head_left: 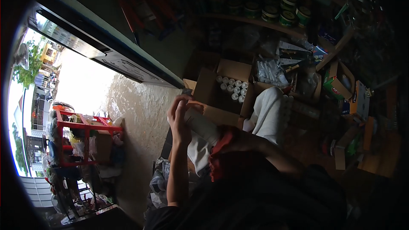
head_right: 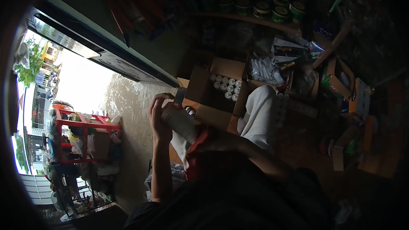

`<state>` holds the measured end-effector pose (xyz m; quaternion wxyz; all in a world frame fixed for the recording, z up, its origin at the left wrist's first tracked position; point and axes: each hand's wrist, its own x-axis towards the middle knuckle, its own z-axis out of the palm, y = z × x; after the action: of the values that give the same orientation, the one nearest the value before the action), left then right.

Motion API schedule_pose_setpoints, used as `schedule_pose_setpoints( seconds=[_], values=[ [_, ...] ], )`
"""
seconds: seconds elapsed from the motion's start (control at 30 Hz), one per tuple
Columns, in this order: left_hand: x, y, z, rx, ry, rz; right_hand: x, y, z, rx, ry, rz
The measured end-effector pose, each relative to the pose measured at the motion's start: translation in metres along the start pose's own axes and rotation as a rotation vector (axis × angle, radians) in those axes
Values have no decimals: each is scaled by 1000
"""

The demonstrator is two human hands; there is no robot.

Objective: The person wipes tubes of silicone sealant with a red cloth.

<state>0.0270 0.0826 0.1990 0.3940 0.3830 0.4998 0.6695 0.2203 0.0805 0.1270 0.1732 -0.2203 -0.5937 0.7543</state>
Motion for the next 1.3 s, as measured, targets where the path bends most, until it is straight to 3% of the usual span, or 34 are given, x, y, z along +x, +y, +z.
schedule_pose_setpoints(
  seconds=[0.07, 0.1, 0.23, 0.33, 0.43, 0.53, 0.73, 0.83, 0.93, 1.03, 1.13, 1.3],
  values=[
    [-5, -1, -11, 127, 31, -120, -1, -5, 1, -168, 24, -88],
    [-2, 1, -14, 100, 66, -73, 0, -7, 2, -254, 30, -133],
    [17, 25, -23, -296, 71, -125, 5, 11, 23, -378, 7, -286],
    [21, 37, -16, -487, -44, 29, 12, 7, 23, -256, -28, -228],
    [10, 31, -5, -409, -214, 62, 22, -1, 17, -91, -51, -62],
    [-12, 16, 9, -131, -401, 42, 36, -3, 10, -26, -39, 97],
    [7, 45, 8, -76, -117, 13, 22, -64, 22, 8, 85, -119],
    [25, 53, -11, -102, 32, 28, -4, -43, 29, -437, 193, -226],
    [38, 45, -25, -135, 100, -5, -13, -51, 27, -545, 255, -280],
    [32, 38, -1, 85, 296, 78, -22, -61, 35, -715, 459, -44],
    [25, 41, -9, 44, 193, -93, -25, -40, 26, -1004, 507, -99],
    [34, 24, -16, -58, 153, -119, -28, -38, 34, -968, 475, -254]
  ],
)
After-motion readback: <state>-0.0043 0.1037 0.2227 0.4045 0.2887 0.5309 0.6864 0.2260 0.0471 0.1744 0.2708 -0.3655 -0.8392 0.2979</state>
